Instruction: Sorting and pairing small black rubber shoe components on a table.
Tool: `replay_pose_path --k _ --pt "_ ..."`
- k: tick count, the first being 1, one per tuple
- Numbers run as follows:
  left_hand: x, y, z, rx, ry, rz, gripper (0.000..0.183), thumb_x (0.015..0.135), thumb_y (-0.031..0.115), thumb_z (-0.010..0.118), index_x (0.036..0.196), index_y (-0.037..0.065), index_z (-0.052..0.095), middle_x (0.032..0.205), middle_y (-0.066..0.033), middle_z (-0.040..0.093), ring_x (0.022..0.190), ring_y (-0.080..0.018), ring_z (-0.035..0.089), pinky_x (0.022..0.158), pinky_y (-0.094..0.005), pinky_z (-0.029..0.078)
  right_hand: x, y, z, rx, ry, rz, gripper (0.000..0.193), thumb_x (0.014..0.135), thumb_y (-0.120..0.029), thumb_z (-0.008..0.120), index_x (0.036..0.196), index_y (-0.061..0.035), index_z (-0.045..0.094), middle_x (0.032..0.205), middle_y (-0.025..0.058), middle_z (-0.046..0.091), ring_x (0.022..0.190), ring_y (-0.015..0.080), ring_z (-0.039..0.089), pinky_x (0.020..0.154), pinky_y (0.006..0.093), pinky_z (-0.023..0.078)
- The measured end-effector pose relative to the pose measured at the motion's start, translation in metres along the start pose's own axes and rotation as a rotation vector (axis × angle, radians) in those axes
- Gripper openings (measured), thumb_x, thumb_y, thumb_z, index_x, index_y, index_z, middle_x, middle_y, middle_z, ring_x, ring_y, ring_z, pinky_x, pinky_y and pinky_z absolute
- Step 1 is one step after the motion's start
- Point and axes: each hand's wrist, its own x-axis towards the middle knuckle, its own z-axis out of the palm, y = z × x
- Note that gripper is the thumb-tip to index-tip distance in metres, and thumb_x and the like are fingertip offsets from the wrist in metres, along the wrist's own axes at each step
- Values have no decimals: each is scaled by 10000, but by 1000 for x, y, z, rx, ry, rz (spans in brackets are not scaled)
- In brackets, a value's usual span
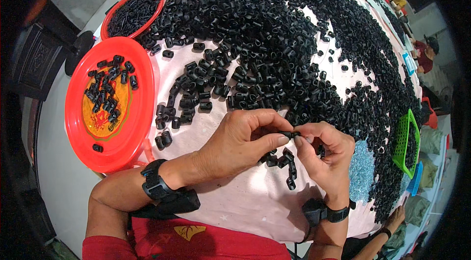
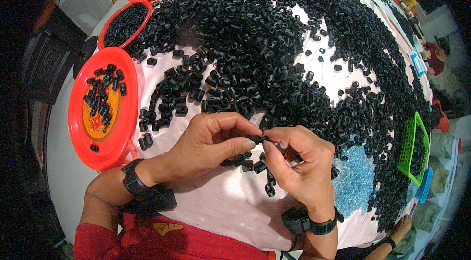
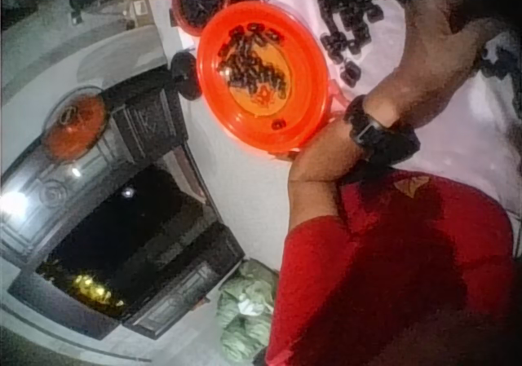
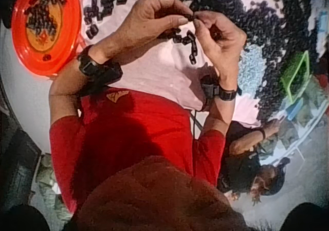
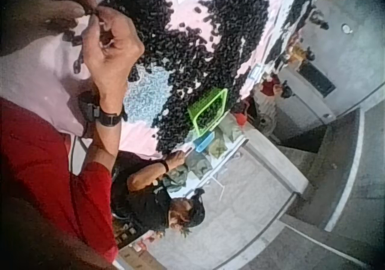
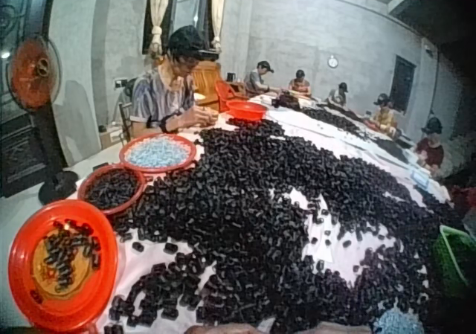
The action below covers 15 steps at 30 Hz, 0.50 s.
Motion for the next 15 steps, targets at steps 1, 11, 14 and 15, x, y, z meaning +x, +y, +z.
replay_pose_path --k 1,11,14,15 --pt "0 0 0 -1 -1 0 206 990 58 671 1189 5 682 997 15 691 885 -26 617 753 -202 514 0 -4 -2 -47 -15 -15 127 836 -51 763 962 -33 760 758 40 680 614 72 605 534 226 451" --pt "1 -2 -1 142 12 75 189 991 33 660 1170 -21 685 1024 -6 704 924 -46 632 794 -219 538 1 -5 -1 -30 -42 -16 124 857 -50 752 979 -35 765 749 39 681 611 73 605 538 222 460" --pt "2 -6 -2 143 13 86 177 988 28 661 1156 -20 692 1020 -7 706 915 -47 634 785 -218 537 -1 -3 1 -15 -41 -3 106 865 -55 751 967 -25 762 758 38 688 610 70 602 537 223 461" --pt "2 -7 -2 163 18 102 168 984 27 664 1142 -18 699 1011 -6 708 895 -45 634 763 -217 534 -1 -4 1 -14 -41 -3 106 865 -55 751 967 -25 762 758 38 688 610 70 602 537 223 461"
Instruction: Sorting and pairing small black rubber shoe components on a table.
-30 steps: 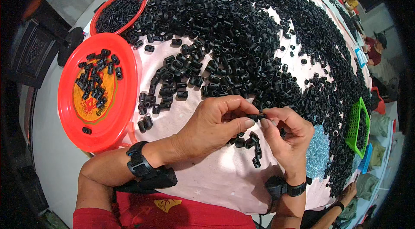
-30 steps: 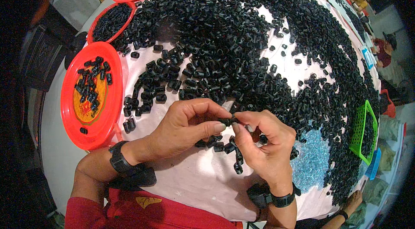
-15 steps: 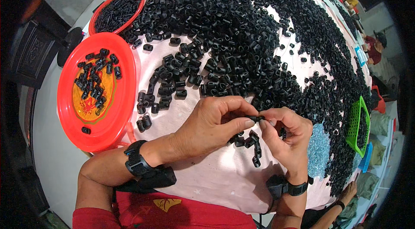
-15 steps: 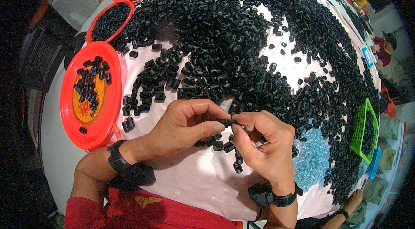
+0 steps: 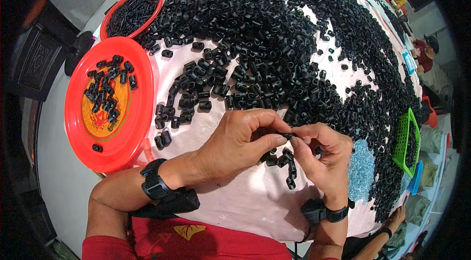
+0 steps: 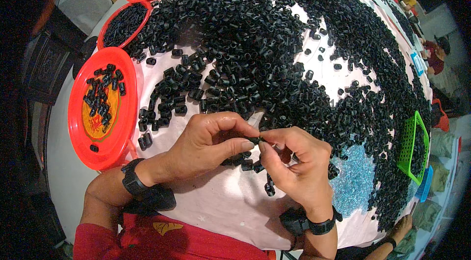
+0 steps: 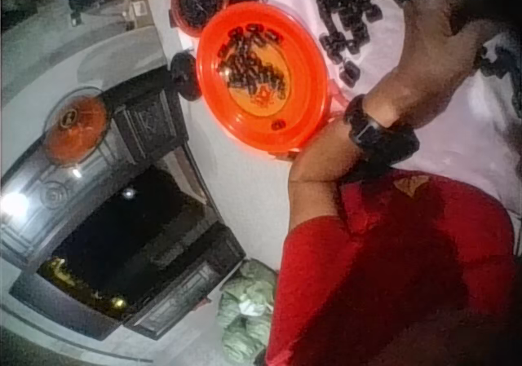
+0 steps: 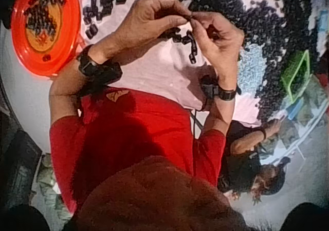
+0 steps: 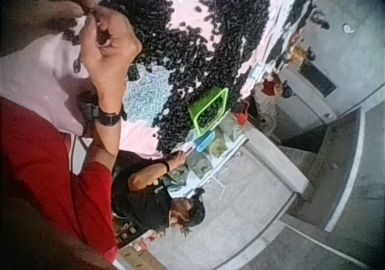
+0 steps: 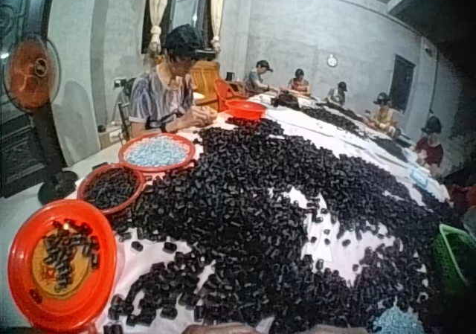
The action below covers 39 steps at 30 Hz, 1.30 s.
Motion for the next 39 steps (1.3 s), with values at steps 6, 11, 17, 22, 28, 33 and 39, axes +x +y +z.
replay_pose_path --k 6,11,17,22,28,33,39 --pt "-2 2 1 350 93 277 115 919 30 721 1025 -10 746 873 -45 702 756 -66 638 635 -236 501 0 0 2 17 -18 0 87 862 -42 749 938 -1 755 731 48 693 604 69 622 535 227 474" --pt "-5 4 6 375 142 243 124 898 28 734 1014 -15 748 839 -61 691 717 -86 637 611 -254 499 -1 -1 7 153 -4 89 87 866 -19 746 944 19 752 696 61 701 615 68 649 544 225 487" --pt "-3 7 11 318 184 193 108 937 43 715 1030 -11 719 840 -29 688 705 -58 622 596 -215 480 -3 5 15 125 22 101 152 865 -6 734 1011 37 733 807 89 711 668 96 654 572 236 502" --pt "-3 9 9 -4 182 -62 128 974 72 697 1075 -5 682 870 -21 703 724 -41 623 615 -189 489 2 -3 14 -63 8 -139 298 785 12 761 1080 23 719 883 134 703 756 233 679 650 309 533" --pt "-2 12 6 -136 83 -195 157 1000 127 688 1091 -1 674 918 -13 712 750 -31 624 658 -186 513 0 -2 16 -200 37 -280 376 729 -4 811 1094 7 721 925 145 703 798 297 671 694 368 544" --pt "-3 16 3 -204 15 -139 182 1015 157 677 1104 -2 664 962 -28 719 816 -48 664 710 -193 536 0 -7 18 -264 54 -318 425 707 -19 849 1114 -2 728 902 124 689 760 267 645 655 344 529" --pt "0 8 1 -289 -30 -107 175 1023 149 658 1111 -2 658 984 -27 713 857 -62 684 735 -200 545 0 -4 23 -255 125 -303 490 668 -57 893 1134 -25 743 904 106 682 771 251 629 673 340 522"
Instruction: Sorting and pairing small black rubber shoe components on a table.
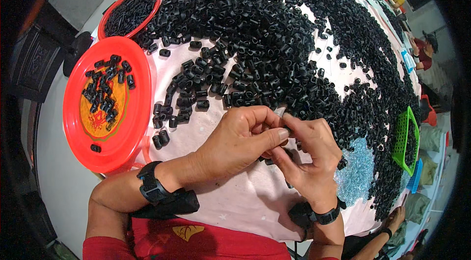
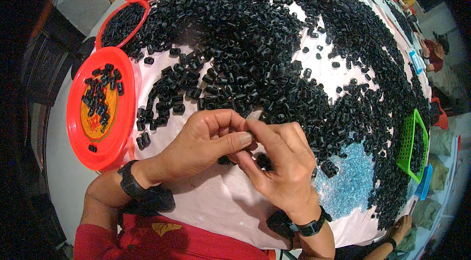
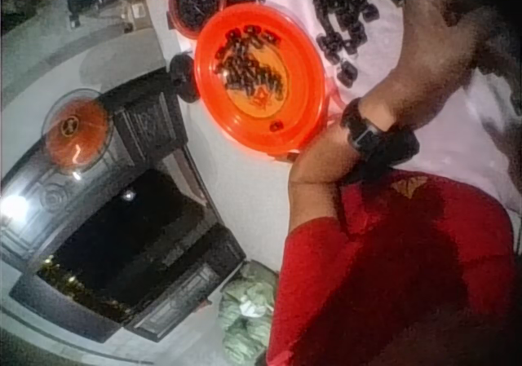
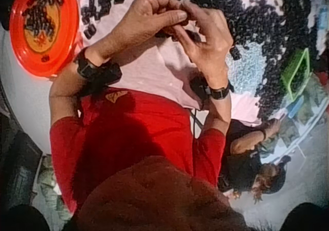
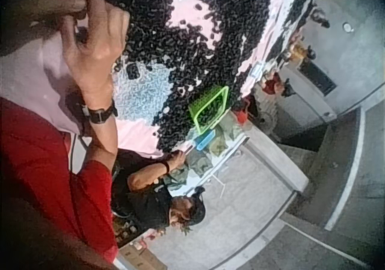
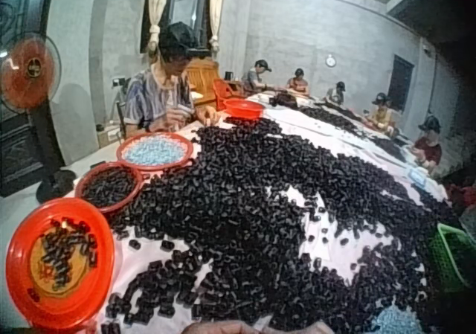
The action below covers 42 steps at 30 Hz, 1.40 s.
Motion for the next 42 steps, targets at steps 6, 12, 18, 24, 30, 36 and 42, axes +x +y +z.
replay_pose_path --k 6,12,18,24,30,36,42 --pt "-1 -3 4 -67 -12 -41 174 1031 151 644 1105 -5 658 977 -23 709 857 -62 674 764 -203 539 1 2 -1 -15 -22 -24 519 641 -55 885 1142 -39 750 971 116 682 831 249 624 706 349 522" --pt "-1 -4 5 -87 -42 -63 209 1073 195 574 1111 8 661 964 -8 700 859 -57 651 774 -222 535 0 5 -3 -84 -18 -100 465 688 -57 848 1137 -8 734 999 134 690 795 259 627 677 344 522" --pt "-4 -5 1 3 -139 -59 263 1097 222 524 1085 6 674 980 -10 698 879 -61 647 811 -232 533 0 11 -2 -86 -39 -137 411 708 -31 814 1106 12 721 981 148 688 755 255 623 630 344 517" --pt "-5 -3 1 1 -123 -101 274 1097 217 519 1112 -3 682 994 -36 718 875 -65 651 801 -230 534 -1 13 0 -86 -36 -153 388 709 -37 807 1084 11 720 963 144 687 737 258 615 607 352 505" --pt "-5 -2 5 -61 -72 -108 283 1093 222 527 1096 -6 695 982 -40 727 886 -74 663 812 -232 536 -2 15 1 -103 -9 -177 385 712 -48 809 1083 6 723 962 138 692 751 278 618 632 360 510" --pt "-3 -9 4 2 -91 -68 281 1077 232 551 1113 -3 700 964 -24 718 888 -72 661 793 -244 542 0 12 1 -123 -26 -211 387 695 -10 734 1080 21 728 955 167 693 780 321 632 675 387 514" --pt "-10 1 11 26 -93 -73 256 1071 236 564 1117 33 714 932 11 717 839 -54 659 722 -218 532 0 8 -3 -91 3 -229 451 758 -77 793 1189 19 700 1025 156 696 831 286 629 689 372 511"
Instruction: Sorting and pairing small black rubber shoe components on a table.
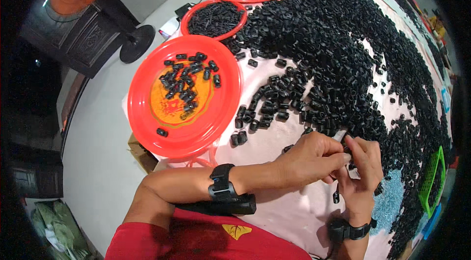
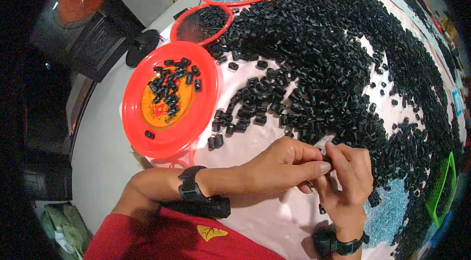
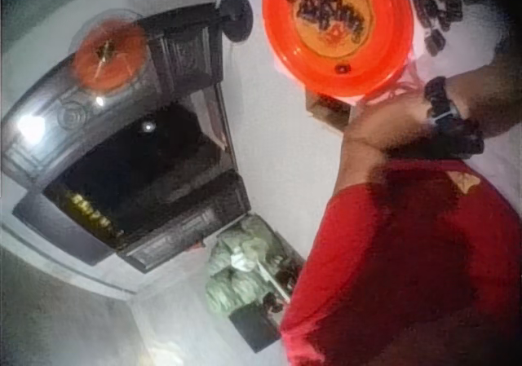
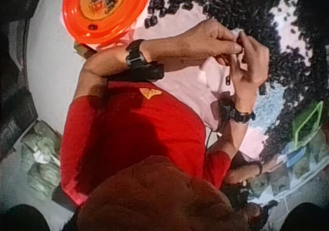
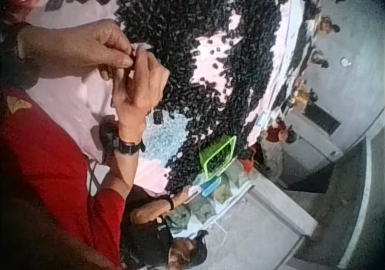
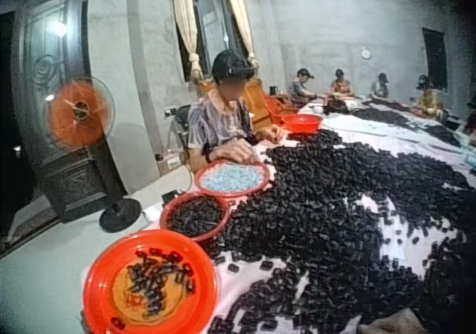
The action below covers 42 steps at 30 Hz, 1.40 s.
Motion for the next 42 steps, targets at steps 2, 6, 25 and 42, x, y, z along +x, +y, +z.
replay_pose_path --k 2,6,25,42 --pt "-12 9 -1 -16 32 34 250 1060 246 585 1062 33 716 924 5 719 802 -48 655 690 -211 527 3 -12 -2 79 -8 102 462 769 -82 803 1205 23 694 1025 157 698 833 279 630 691 368 511" --pt "-35 32 -18 439 470 252 248 1034 238 617 1016 11 715 928 -20 721 771 -77 658 681 -236 526 -2 -8 -5 113 -20 199 502 793 -79 817 1258 36 667 1016 161 703 838 274 632 688 357 509" --pt "-87 50 -94 1278 983 131 356 829 191 807 1007 -4 568 728 -79 584 628 -170 555 602 -331 465 4 13 -23 -94 -280 239 188 818 -61 751 1003 -25 743 778 112 630 745 316 617 642 426 505" --pt "-52 23 -14 1263 290 458 270 904 109 697 1136 -17 641 1000 -158 649 911 -304 643 786 -414 527 4 27 -39 -70 -229 394 146 815 -39 727 957 -26 759 806 131 668 803 342 658 710 428 532"
